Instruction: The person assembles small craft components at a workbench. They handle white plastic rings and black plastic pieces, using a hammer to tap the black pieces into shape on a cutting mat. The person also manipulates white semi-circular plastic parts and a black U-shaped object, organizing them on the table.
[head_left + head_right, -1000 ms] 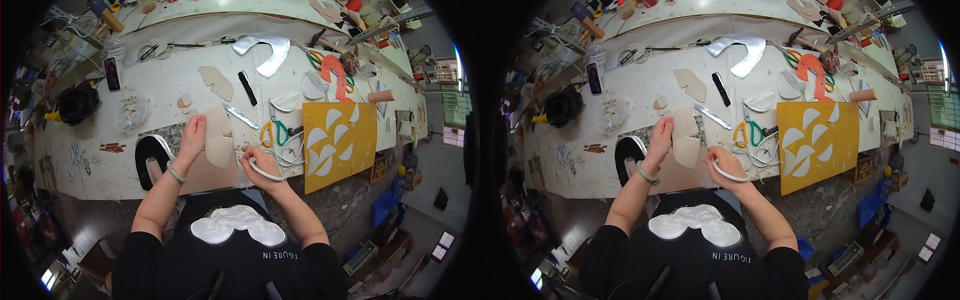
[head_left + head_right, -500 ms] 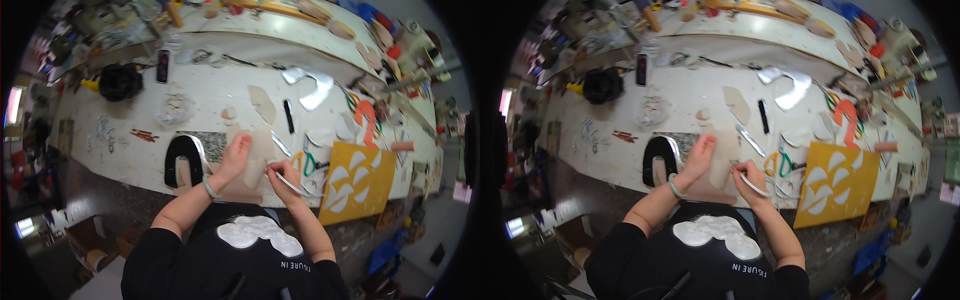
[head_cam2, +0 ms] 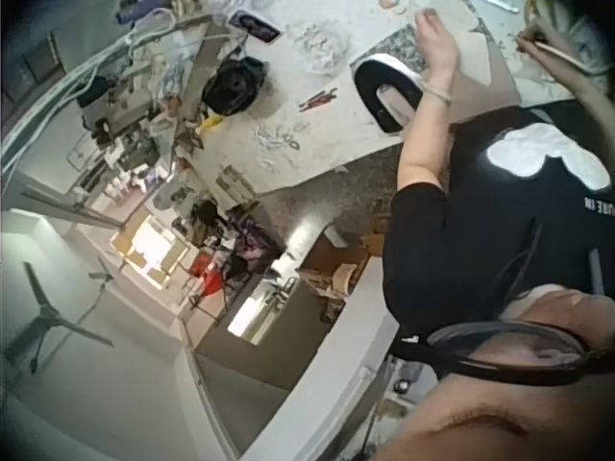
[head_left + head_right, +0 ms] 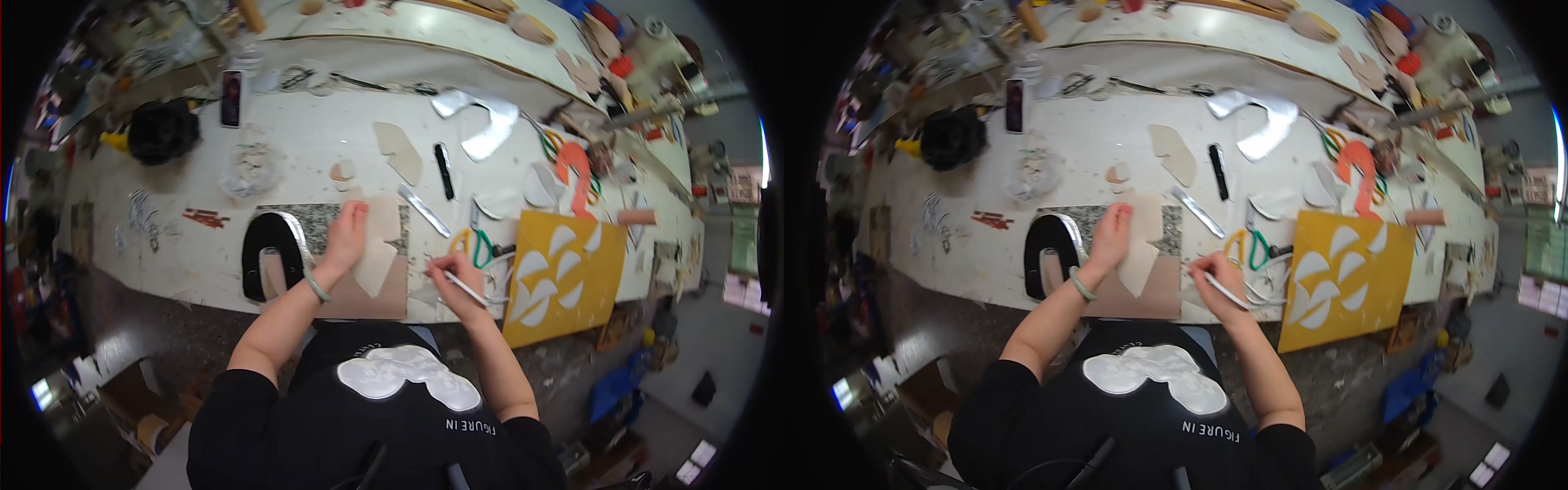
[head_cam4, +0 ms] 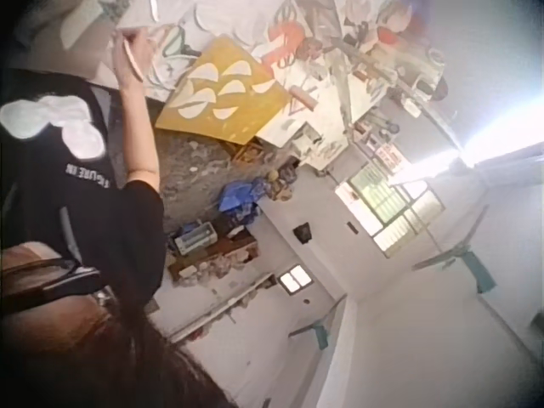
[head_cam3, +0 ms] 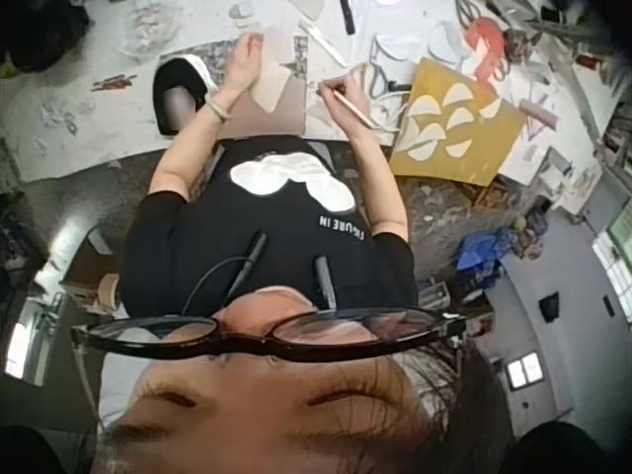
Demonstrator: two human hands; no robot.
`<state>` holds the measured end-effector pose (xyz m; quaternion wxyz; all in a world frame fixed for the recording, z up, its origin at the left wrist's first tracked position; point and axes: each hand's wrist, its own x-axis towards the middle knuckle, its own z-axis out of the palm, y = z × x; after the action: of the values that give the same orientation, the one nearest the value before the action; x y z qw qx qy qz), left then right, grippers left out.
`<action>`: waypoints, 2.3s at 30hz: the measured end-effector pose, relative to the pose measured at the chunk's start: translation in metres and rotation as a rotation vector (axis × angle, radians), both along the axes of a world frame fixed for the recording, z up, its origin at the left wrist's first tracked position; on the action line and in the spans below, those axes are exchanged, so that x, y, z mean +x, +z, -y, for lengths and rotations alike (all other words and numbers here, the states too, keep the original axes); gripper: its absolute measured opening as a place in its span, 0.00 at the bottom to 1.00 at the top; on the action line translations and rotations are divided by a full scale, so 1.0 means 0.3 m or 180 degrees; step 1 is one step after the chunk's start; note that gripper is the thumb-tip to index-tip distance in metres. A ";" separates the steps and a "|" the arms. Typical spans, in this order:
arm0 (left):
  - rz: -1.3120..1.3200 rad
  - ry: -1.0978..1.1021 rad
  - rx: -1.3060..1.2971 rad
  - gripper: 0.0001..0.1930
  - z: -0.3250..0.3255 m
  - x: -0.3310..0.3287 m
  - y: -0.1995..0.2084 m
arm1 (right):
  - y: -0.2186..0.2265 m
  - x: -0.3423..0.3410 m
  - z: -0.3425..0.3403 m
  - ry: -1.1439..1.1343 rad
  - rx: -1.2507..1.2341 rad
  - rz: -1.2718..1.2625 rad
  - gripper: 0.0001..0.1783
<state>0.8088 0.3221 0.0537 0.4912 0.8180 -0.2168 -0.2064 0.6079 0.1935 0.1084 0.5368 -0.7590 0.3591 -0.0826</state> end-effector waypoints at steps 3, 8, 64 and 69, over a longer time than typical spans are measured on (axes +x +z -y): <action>-0.0095 -0.0139 0.0010 0.17 0.038 -0.019 0.039 | -0.017 0.025 -0.056 0.0182 -0.0003 0.0402 0.12; 0.0044 -0.0281 -0.0038 0.16 0.067 -0.057 0.102 | 0.011 0.072 -0.076 0.0030 0.0115 0.0197 0.11; -0.0442 0.0175 0.0501 0.28 0.544 0.426 -0.278 | 0.089 -0.224 0.041 0.0742 -0.0070 -0.1687 0.21; -0.1677 -0.0565 -0.0761 0.21 0.258 0.310 0.105 | 0.302 0.019 0.153 0.2259 -0.0379 0.0105 0.12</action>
<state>0.9016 0.2447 0.0850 0.6033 0.6505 -0.1754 -0.4267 0.6137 0.1476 0.1990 0.4926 -0.8649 0.0590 0.0759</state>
